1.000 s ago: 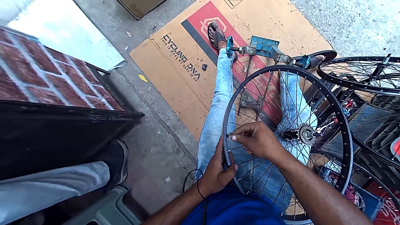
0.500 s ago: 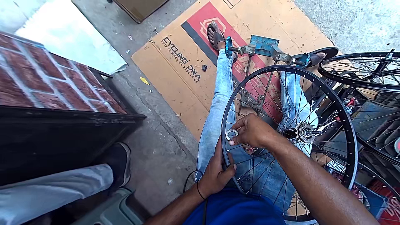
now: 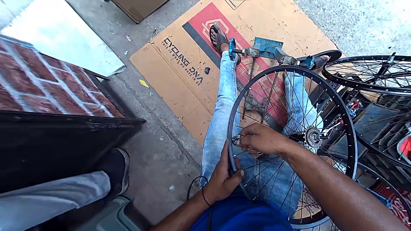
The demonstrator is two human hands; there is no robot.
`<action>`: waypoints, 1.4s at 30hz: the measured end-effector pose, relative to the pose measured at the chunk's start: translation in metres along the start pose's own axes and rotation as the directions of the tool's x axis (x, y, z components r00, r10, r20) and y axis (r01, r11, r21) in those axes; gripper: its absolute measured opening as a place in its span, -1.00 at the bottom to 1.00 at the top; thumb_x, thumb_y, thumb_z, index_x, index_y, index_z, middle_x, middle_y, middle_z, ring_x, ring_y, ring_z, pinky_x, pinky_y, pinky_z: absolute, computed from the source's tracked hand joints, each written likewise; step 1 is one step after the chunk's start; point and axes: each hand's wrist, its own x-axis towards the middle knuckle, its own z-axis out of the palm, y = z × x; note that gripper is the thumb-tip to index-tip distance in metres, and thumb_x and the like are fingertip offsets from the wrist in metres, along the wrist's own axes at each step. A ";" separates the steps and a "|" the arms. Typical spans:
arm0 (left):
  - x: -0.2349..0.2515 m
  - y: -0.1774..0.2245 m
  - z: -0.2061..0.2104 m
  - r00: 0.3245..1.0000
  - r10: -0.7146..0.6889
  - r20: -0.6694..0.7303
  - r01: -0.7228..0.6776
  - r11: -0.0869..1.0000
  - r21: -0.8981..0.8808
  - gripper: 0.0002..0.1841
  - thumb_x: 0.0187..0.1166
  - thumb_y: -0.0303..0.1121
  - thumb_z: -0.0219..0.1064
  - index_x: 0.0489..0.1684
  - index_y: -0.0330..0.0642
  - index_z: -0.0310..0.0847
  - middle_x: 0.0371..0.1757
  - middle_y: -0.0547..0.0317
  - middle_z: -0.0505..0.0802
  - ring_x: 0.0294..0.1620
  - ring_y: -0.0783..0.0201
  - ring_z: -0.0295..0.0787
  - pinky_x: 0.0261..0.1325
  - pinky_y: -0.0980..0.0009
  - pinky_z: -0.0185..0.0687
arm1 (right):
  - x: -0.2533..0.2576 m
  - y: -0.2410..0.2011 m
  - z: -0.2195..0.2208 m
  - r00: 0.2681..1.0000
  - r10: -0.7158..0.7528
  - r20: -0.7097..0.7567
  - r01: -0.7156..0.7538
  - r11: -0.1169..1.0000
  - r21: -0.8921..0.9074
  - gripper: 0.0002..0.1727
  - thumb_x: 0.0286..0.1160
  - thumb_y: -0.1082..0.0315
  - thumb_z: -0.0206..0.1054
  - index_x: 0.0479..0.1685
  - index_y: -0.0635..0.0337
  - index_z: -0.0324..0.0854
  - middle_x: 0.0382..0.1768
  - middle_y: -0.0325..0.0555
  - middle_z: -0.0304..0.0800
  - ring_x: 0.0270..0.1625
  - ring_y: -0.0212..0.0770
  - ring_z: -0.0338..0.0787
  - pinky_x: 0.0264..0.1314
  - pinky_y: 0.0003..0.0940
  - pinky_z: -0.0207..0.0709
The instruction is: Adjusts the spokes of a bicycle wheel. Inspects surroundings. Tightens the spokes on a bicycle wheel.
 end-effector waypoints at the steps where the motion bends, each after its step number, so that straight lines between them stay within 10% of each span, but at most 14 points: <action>1: 0.000 -0.001 0.001 1.000 0.003 -0.007 -0.003 1.000 0.012 0.07 0.56 -0.19 0.32 0.91 0.06 -0.59 -0.48 0.24 0.69 -0.44 0.22 0.80 -0.23 0.22 0.87 | -0.001 0.001 0.002 1.000 -0.005 -0.030 0.005 1.000 0.018 -0.70 0.63 0.04 0.38 0.02 0.05 0.80 -0.34 -0.21 0.86 -0.30 -0.24 0.78 -0.17 -0.02 0.63; 3: 0.000 -0.003 0.001 1.000 0.000 -0.027 0.001 0.999 0.041 0.05 0.55 -0.22 0.30 0.92 0.05 -0.56 -0.48 0.24 0.69 -0.45 0.21 0.80 -0.25 0.22 0.87 | -0.004 0.000 0.018 0.965 -0.035 -0.258 0.000 0.991 -0.133 -0.75 0.48 0.09 0.53 0.05 -0.10 0.80 -0.29 -0.34 0.90 -0.24 -0.30 0.85 -0.09 -0.01 0.71; 5: -0.001 -0.004 0.000 0.999 -0.012 -0.033 0.014 0.998 0.063 0.05 0.53 -0.22 0.30 0.92 0.04 -0.55 -0.46 0.24 0.71 -0.43 0.22 0.81 -0.25 0.23 0.87 | 0.001 0.015 0.055 0.730 -0.375 -0.571 0.149 0.903 -0.403 -0.93 0.35 0.32 0.47 -0.25 -0.05 0.78 -0.35 -0.36 0.85 -0.35 -0.29 0.82 -0.36 -0.11 0.68; 8: 0.000 -0.004 -0.002 0.999 -0.037 -0.039 0.040 0.995 0.092 0.06 0.52 -0.20 0.31 0.91 -0.01 -0.55 -0.44 0.25 0.73 -0.43 0.24 0.81 -0.25 0.23 0.87 | 0.015 0.032 0.071 0.458 -0.678 -0.575 0.248 0.719 -0.649 -0.93 0.37 0.46 0.38 -0.30 0.12 0.78 -0.05 -0.18 0.92 -0.23 -0.20 0.89 -0.28 -0.22 0.77; 12: -0.001 -0.003 -0.004 0.999 -0.034 -0.038 0.037 0.996 0.077 0.05 0.50 -0.21 0.32 0.92 0.02 -0.49 -0.42 0.23 0.73 -0.42 0.21 0.81 -0.25 0.22 0.88 | -0.006 0.021 0.048 0.792 -0.460 -0.401 0.244 0.842 -0.482 -0.71 0.59 -0.03 0.37 -0.04 -0.02 0.70 -0.14 -0.31 0.88 -0.18 -0.28 0.87 -0.19 -0.11 0.76; 15: 0.000 -0.002 0.000 0.999 -0.027 -0.033 0.029 0.997 0.065 0.06 0.50 -0.23 0.33 0.92 0.00 -0.51 -0.45 0.24 0.71 -0.43 0.21 0.80 -0.24 0.21 0.87 | -0.008 0.016 0.016 0.908 -0.364 -0.209 0.274 0.891 -0.363 -0.72 0.68 -0.03 0.32 -0.09 -0.04 0.73 -0.34 -0.32 0.83 -0.28 -0.32 0.82 -0.17 -0.12 0.71; 20: -0.002 -0.003 -0.003 0.998 -0.042 -0.044 0.045 0.997 0.067 0.06 0.49 -0.24 0.32 0.92 0.00 -0.52 -0.45 0.22 0.72 -0.43 0.21 0.81 -0.24 0.22 0.87 | -0.006 0.016 0.039 0.774 -0.537 -0.334 0.293 0.773 -0.563 -0.83 0.58 0.16 0.41 -0.32 -0.01 0.75 -0.41 -0.31 0.77 -0.39 -0.29 0.77 -0.38 -0.17 0.66; 24: 0.000 -0.003 -0.004 0.998 -0.013 -0.056 0.016 0.998 0.054 0.03 0.51 -0.25 0.34 0.92 -0.01 -0.43 -0.34 0.18 0.77 -0.32 0.19 0.84 -0.14 0.20 0.88 | -0.005 0.026 0.064 0.659 -0.662 -0.357 0.211 0.618 -0.757 -0.80 0.67 0.22 0.29 -0.17 0.12 0.74 0.06 0.00 0.84 -0.05 -0.07 0.89 -0.09 -0.17 0.79; 29: 0.010 0.003 -0.006 0.970 -0.034 -0.241 0.038 0.999 0.014 -0.25 0.43 -0.44 0.29 0.73 -0.07 0.12 0.01 0.03 0.79 -0.12 0.07 0.84 -0.08 0.20 0.85 | -0.011 0.028 0.041 0.752 -0.590 -0.293 0.197 0.625 -0.755 -0.83 0.64 0.22 0.33 -0.12 0.08 0.76 -0.03 -0.06 0.85 -0.07 -0.05 0.88 -0.15 -0.11 0.77; 36: 0.009 0.001 -0.005 0.970 0.010 -0.242 0.000 0.999 0.043 -0.24 0.41 -0.44 0.32 0.71 -0.07 0.09 -0.09 0.08 0.80 -0.17 0.14 0.84 -0.06 0.24 0.84 | -0.026 0.030 0.041 0.690 -0.431 -0.581 0.085 0.846 -0.527 -0.62 0.66 0.12 0.34 0.35 0.05 0.67 -0.02 -0.14 0.89 -0.02 -0.12 0.90 -0.04 -0.06 0.78; 42: 0.017 0.004 -0.008 0.946 0.058 -0.319 -0.025 0.994 0.106 -0.51 0.48 -0.43 0.32 0.41 -0.07 0.34 0.01 0.13 0.78 -0.09 0.20 0.77 -0.09 0.35 0.74 | -0.011 0.023 0.053 0.708 -0.322 -0.628 -0.044 0.868 -0.495 -0.66 0.71 0.11 0.28 0.27 0.04 0.76 0.01 -0.11 0.91 0.04 -0.04 0.89 0.02 0.05 0.75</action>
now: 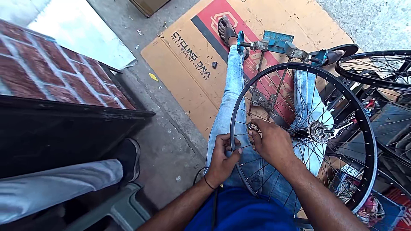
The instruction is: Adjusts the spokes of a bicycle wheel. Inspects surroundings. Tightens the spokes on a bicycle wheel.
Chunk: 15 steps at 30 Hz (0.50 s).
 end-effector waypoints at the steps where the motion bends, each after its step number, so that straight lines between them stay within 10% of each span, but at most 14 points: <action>1: 0.003 0.001 -0.001 1.000 -0.012 -0.020 0.012 1.000 0.016 -0.55 0.44 -0.44 0.32 0.34 -0.07 0.39 0.08 0.13 0.78 -0.04 0.21 0.77 -0.09 0.36 0.74 | 0.001 -0.001 0.001 1.000 0.003 0.012 -0.003 1.000 -0.014 -0.67 0.71 0.12 0.28 0.25 0.03 0.77 -0.01 -0.11 0.92 0.05 -0.03 0.89 0.02 0.06 0.75; 4: 0.011 0.002 -0.003 0.998 -0.050 -0.044 0.053 0.997 0.057 -0.60 0.39 -0.46 0.33 0.22 -0.09 0.43 -0.01 0.15 0.80 -0.10 0.24 0.79 -0.12 0.37 0.76 | 0.005 0.000 0.000 0.997 0.003 0.078 0.004 0.996 -0.084 -0.65 0.80 0.10 0.15 0.29 -0.09 0.79 -0.10 -0.13 0.92 -0.04 -0.02 0.90 -0.07 0.06 0.73; 10: 0.020 0.006 -0.005 0.994 -0.108 0.025 0.098 0.965 0.243 -0.02 0.30 -0.38 0.29 0.90 0.03 -0.15 -0.28 0.28 0.78 -0.47 0.39 0.67 -0.43 0.44 0.63 | 0.015 0.002 -0.009 0.974 0.009 0.227 0.001 0.999 -0.043 -0.63 0.83 0.11 0.08 0.30 -0.21 0.80 -0.15 -0.14 0.90 -0.15 -0.02 0.87 -0.26 0.11 0.66; 15: 0.021 0.004 -0.011 0.991 -0.103 0.086 0.074 0.955 0.288 -0.11 0.33 -0.33 0.26 0.87 -0.03 0.05 -0.38 0.25 0.73 -0.49 0.36 0.68 -0.43 0.37 0.70 | 0.043 -0.001 0.002 0.944 0.045 0.326 -0.113 0.975 0.193 -0.61 0.83 0.03 0.01 0.20 -0.27 0.81 -0.24 -0.23 0.90 -0.15 -0.12 0.87 -0.13 0.13 0.65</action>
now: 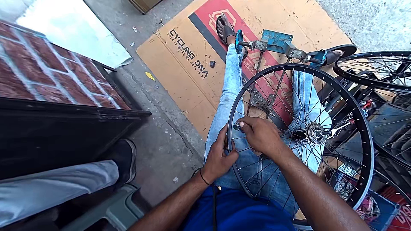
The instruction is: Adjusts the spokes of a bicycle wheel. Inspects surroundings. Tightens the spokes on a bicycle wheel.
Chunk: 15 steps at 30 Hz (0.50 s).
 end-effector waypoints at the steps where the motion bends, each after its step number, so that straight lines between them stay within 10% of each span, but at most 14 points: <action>1: -0.001 -0.001 0.000 1.000 0.001 0.001 -0.001 1.000 -0.005 -0.13 0.35 -0.34 0.25 0.86 -0.02 0.06 -0.38 0.26 0.73 -0.49 0.36 0.68 -0.42 0.35 0.71 | 0.004 -0.001 0.002 1.000 0.008 0.001 -0.008 1.000 0.027 -0.60 0.84 0.03 0.00 0.10 -0.21 0.82 -0.29 -0.24 0.88 -0.18 -0.14 0.86 -0.16 0.12 0.64; 10: -0.013 -0.007 0.004 0.998 0.056 0.042 -0.050 0.988 -0.144 -0.12 0.37 -0.28 0.34 0.83 -0.04 0.03 -0.37 0.25 0.76 -0.42 0.31 0.74 -0.30 0.36 0.77 | -0.020 0.003 0.005 0.994 -0.076 -0.081 0.086 0.988 0.128 -0.64 0.83 0.04 0.10 0.16 -0.27 0.88 -0.37 -0.33 0.87 -0.34 -0.26 0.81 -0.32 0.03 0.63; 15: -0.025 -0.015 0.004 0.993 0.105 0.045 -0.092 0.970 -0.225 -0.12 0.51 -0.02 0.38 0.76 -0.25 0.03 -0.22 0.15 0.84 -0.25 0.21 0.86 -0.07 0.27 0.87 | -0.018 0.001 -0.003 0.997 0.026 0.072 -0.042 0.972 0.229 -0.75 0.64 -0.02 0.38 0.02 -0.23 0.92 -0.26 -0.34 0.93 -0.19 -0.29 0.85 -0.05 0.06 0.68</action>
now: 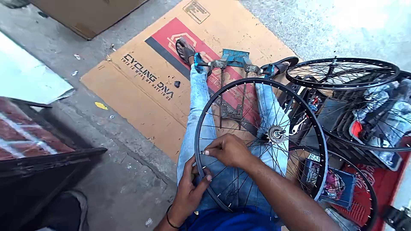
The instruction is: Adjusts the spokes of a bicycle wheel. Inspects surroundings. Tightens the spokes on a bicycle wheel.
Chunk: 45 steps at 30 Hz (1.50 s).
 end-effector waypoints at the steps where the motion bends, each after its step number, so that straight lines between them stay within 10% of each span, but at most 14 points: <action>1: -0.001 0.000 0.001 1.000 0.010 0.000 -0.010 1.000 -0.004 -0.12 0.51 -0.04 0.38 0.76 -0.29 0.02 -0.22 0.15 0.83 -0.25 0.23 0.86 -0.08 0.29 0.87 | 0.002 -0.001 -0.001 0.999 0.028 0.019 -0.028 1.000 0.013 -0.73 0.55 -0.03 0.48 0.08 -0.22 0.90 -0.20 -0.32 0.96 -0.12 -0.27 0.89 0.04 0.10 0.70; 4: -0.010 0.010 0.003 0.999 0.037 0.034 -0.036 0.999 -0.020 -0.08 0.49 -0.14 0.40 0.73 -0.43 -0.10 -0.18 0.18 0.85 -0.23 0.33 0.85 -0.06 0.40 0.84 | 0.000 -0.009 0.012 0.999 0.043 0.013 -0.041 0.989 -0.145 -0.59 0.41 0.06 0.55 0.28 -0.28 0.80 -0.05 -0.28 0.94 0.04 -0.12 0.87 0.05 0.20 0.68; 11: -0.024 0.021 0.002 0.996 0.061 0.066 -0.063 0.998 0.029 -0.14 0.50 -0.36 0.34 0.62 -0.71 -0.18 0.13 0.04 0.77 0.02 0.46 0.80 0.19 0.47 0.77 | -0.021 -0.022 0.034 1.000 0.001 -0.010 -0.005 0.932 -0.361 -0.72 0.44 0.09 0.44 -0.27 0.15 0.71 -0.33 -0.04 0.78 -0.20 0.02 0.81 -0.34 0.12 0.58; 15: -0.022 0.022 0.003 0.991 0.126 -0.053 -0.126 0.992 0.018 -0.51 0.55 -0.44 0.29 0.32 -0.60 0.22 0.04 0.25 0.75 -0.03 0.58 0.77 0.12 0.56 0.75 | -0.026 -0.012 0.018 0.986 -0.060 0.155 0.087 0.981 -0.171 -0.54 0.56 -0.10 0.37 -0.27 0.18 0.76 -0.36 -0.04 0.78 -0.22 0.00 0.80 -0.29 0.19 0.55; 20: -0.025 0.026 0.005 0.988 0.154 -0.027 -0.154 0.988 -0.013 -0.61 0.56 -0.49 0.30 0.27 -0.44 0.31 -0.06 0.39 0.80 -0.10 0.52 0.80 0.06 0.50 0.79 | -0.024 -0.006 0.004 0.942 -0.158 0.296 0.131 0.985 0.110 -0.60 0.80 0.25 0.17 -0.30 0.38 0.75 -0.40 0.01 0.78 -0.36 -0.18 0.72 -0.25 -0.11 0.55; 29: -0.027 0.023 0.006 0.992 0.015 -0.123 -0.020 0.999 -0.044 -0.60 0.36 -0.54 0.44 0.16 -0.34 0.48 -0.17 0.36 0.89 -0.24 0.49 0.85 -0.07 0.55 0.82 | -0.036 0.005 0.061 0.955 -0.240 -0.174 0.185 0.942 -0.281 -0.82 0.40 0.32 0.49 -0.08 0.13 0.77 -0.23 -0.03 0.85 -0.15 0.03 0.86 -0.24 0.13 0.66; 37: -0.038 0.019 0.004 0.986 -0.088 -0.143 0.073 0.991 -0.110 -0.52 0.31 -0.35 0.63 0.21 -0.25 0.64 -0.03 -0.01 0.91 -0.10 0.11 0.91 0.01 0.24 0.88 | -0.021 0.023 0.001 0.885 -0.368 0.284 0.399 0.915 -0.056 -0.77 0.69 0.26 0.33 0.08 0.10 0.86 -0.06 -0.14 0.93 -0.02 -0.18 0.88 0.15 0.03 0.72; 41: -0.039 0.018 0.004 0.985 -0.089 -0.146 0.065 0.985 -0.157 -0.52 0.31 -0.38 0.64 0.23 -0.25 0.67 -0.03 -0.09 0.90 -0.12 0.06 0.90 0.00 0.27 0.87 | -0.015 0.024 0.012 0.938 -0.243 0.247 0.276 0.955 -0.106 -0.87 0.50 0.15 0.51 -0.08 -0.16 0.88 -0.29 -0.39 0.91 -0.24 -0.37 0.83 -0.08 -0.11 0.69; 45: -0.039 0.017 0.006 0.988 -0.076 -0.133 0.050 0.980 -0.192 -0.50 0.29 -0.36 0.67 0.23 -0.20 0.67 -0.03 -0.09 0.89 -0.10 0.06 0.90 0.01 0.26 0.87 | -0.020 0.032 0.000 0.889 -0.364 0.279 0.366 0.929 0.046 -0.63 0.77 -0.02 0.22 -0.10 -0.05 0.89 -0.41 -0.36 0.81 -0.37 -0.42 0.72 -0.24 -0.25 0.62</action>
